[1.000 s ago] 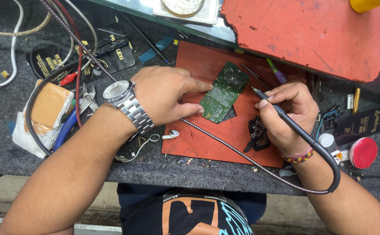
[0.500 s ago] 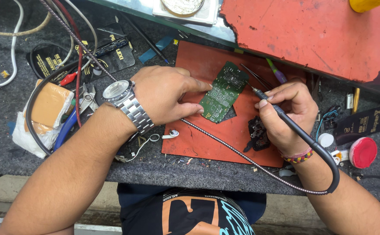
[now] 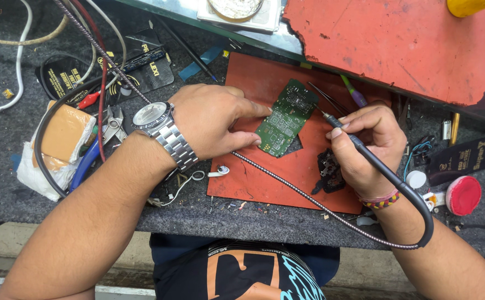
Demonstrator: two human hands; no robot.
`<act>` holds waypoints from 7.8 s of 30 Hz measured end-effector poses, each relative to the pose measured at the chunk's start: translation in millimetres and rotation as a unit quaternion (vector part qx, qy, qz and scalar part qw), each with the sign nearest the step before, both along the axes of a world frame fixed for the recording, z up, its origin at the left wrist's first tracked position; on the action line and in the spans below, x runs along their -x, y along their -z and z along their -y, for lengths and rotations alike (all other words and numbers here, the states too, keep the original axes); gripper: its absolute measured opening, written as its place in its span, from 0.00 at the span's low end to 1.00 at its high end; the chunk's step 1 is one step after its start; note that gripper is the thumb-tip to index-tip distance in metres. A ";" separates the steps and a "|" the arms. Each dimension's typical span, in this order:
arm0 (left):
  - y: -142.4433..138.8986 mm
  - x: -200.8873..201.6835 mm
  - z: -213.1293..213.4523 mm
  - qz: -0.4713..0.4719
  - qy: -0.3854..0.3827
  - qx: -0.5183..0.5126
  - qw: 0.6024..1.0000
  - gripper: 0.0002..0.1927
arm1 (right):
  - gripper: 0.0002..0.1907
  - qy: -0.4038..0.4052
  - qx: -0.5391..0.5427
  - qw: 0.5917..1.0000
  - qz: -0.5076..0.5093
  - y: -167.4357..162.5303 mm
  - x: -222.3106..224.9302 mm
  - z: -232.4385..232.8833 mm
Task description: The person holds a green circuit board steady on a red mat with one hand while using a soldering iron with the other to work on the board's components. They reposition and rotate the board several times to reach different areas, briefly dip the iron in a flux tin, and continue soldering until setting the board down at the end.
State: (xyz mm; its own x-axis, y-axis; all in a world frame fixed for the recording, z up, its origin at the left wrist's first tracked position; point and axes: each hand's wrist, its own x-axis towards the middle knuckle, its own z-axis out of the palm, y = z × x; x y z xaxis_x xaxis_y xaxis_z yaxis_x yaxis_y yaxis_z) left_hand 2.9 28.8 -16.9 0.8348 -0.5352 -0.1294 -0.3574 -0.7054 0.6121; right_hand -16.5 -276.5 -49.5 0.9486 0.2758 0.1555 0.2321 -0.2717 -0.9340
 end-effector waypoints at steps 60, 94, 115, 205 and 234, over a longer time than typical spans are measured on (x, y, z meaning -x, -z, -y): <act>8.5 6.7 15.3 0.105 -0.038 0.012 0.994 0.29 | 0.08 -0.016 0.036 0.998 0.043 -1.8 -2.4 -10.4; -2.3 1.7 3.0 0.008 -0.015 0.021 1.000 0.19 | 0.07 -0.133 -0.023 0.991 0.019 -2.9 -8.7 -15.6; -0.9 0.5 3.4 0.004 -0.009 0.022 1.000 0.19 | 0.07 -0.138 -0.001 0.990 0.032 -2.7 -10.2 -15.6; 0.8 1.2 2.9 0.001 -0.011 0.015 1.000 0.20 | 0.07 -0.103 -0.003 0.994 0.029 -2.2 -7.0 -17.2; -0.2 1.0 3.7 -0.002 -0.014 0.033 0.999 0.23 | 0.09 -0.165 0.063 0.980 0.095 -9.7 -9.9 -20.2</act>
State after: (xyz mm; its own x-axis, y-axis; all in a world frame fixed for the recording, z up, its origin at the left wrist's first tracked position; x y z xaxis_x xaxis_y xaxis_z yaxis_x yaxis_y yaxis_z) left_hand 1.9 25.1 -16.7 0.8495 -0.5184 -0.0985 -0.3347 -0.6737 0.6589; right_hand -6.6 -256.3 -39.9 0.7624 0.5900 0.2657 0.4924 -0.2626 -0.8298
